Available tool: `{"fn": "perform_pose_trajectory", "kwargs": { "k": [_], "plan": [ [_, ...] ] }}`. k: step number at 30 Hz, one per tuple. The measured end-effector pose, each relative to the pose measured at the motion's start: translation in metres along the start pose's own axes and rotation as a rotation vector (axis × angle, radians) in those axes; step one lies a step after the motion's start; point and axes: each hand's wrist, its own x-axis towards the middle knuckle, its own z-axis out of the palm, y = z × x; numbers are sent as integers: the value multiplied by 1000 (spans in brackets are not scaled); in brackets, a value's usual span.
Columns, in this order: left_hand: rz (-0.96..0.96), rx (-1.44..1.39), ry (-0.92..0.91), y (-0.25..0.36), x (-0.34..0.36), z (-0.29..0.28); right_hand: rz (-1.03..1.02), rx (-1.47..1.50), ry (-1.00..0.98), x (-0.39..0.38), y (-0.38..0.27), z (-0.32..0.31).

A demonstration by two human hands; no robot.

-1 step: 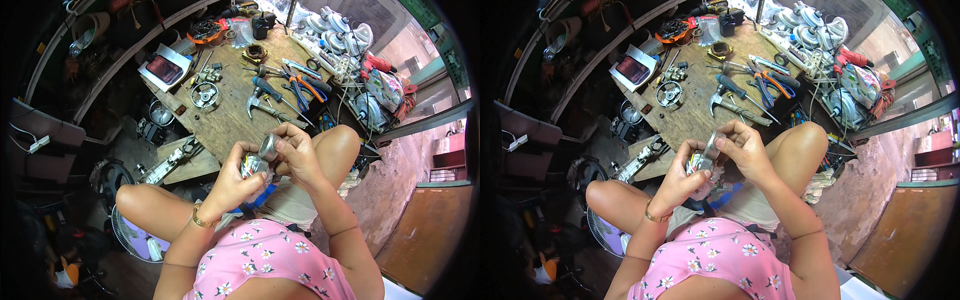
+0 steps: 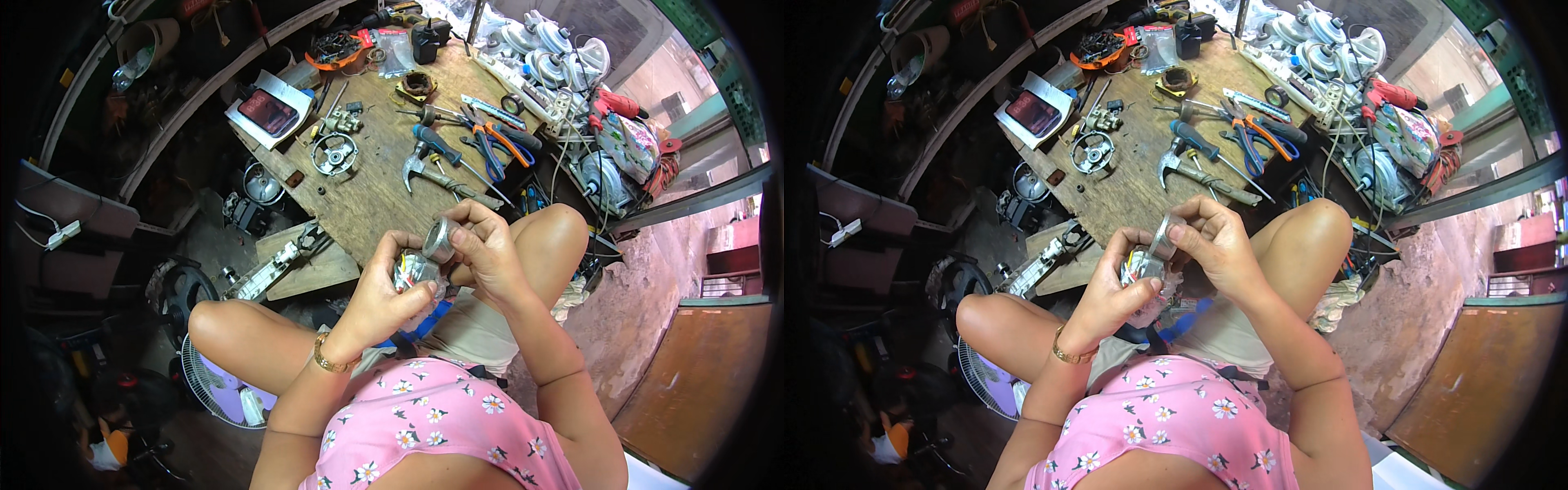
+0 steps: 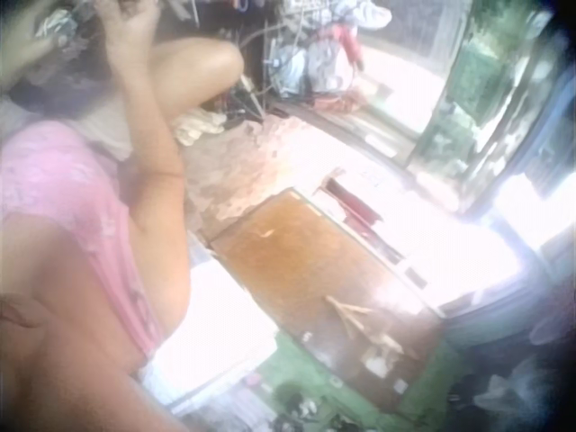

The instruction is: The person sits on the floor in a workshop and uses a screwdriver and hammer to disassemble and adjust small mechanical components on a wooden workbench. They handle a cylindrical motor part and various small metal pieces, occasionally reaching for tools and parts from the cluttered table.

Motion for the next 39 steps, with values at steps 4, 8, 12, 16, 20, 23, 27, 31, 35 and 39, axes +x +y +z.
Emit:
{"fn": "perform_pose_trajectory", "kwargs": {
  "k": [4, 8, 12, 16, 20, 23, 27, 31, 35, 39],
  "plan": [
    [-8, -14, 9, 5, -1, 1, 16, -9, -14, 1, -3, 0],
    [2, -13, 9, 5, 0, 0, 12, 0, -18, 2, -3, 0],
    [24, 23, 14, 2, 1, -2, 13, -21, -29, 3, -5, 0],
    [-7, 0, 18, 5, 1, -2, 5, -42, -17, 4, -6, 2],
    [7, 13, 28, 4, 2, -2, 0, -39, -37, 5, -7, 2],
    [1, 33, 28, 6, 3, -3, -15, -52, -44, 6, -6, 2],
    [-4, 15, 35, 5, 3, -4, -6, -67, -57, 8, -7, 3],
    [-49, -23, 6, 7, 3, -6, -36, -104, -58, 13, -2, 0],
    [-81, -91, -10, 7, 3, -7, 32, -106, -65, 16, -5, 3],
    [-97, -153, 17, 5, 2, -6, 78, -137, -50, 20, -7, 9]
  ]
}}
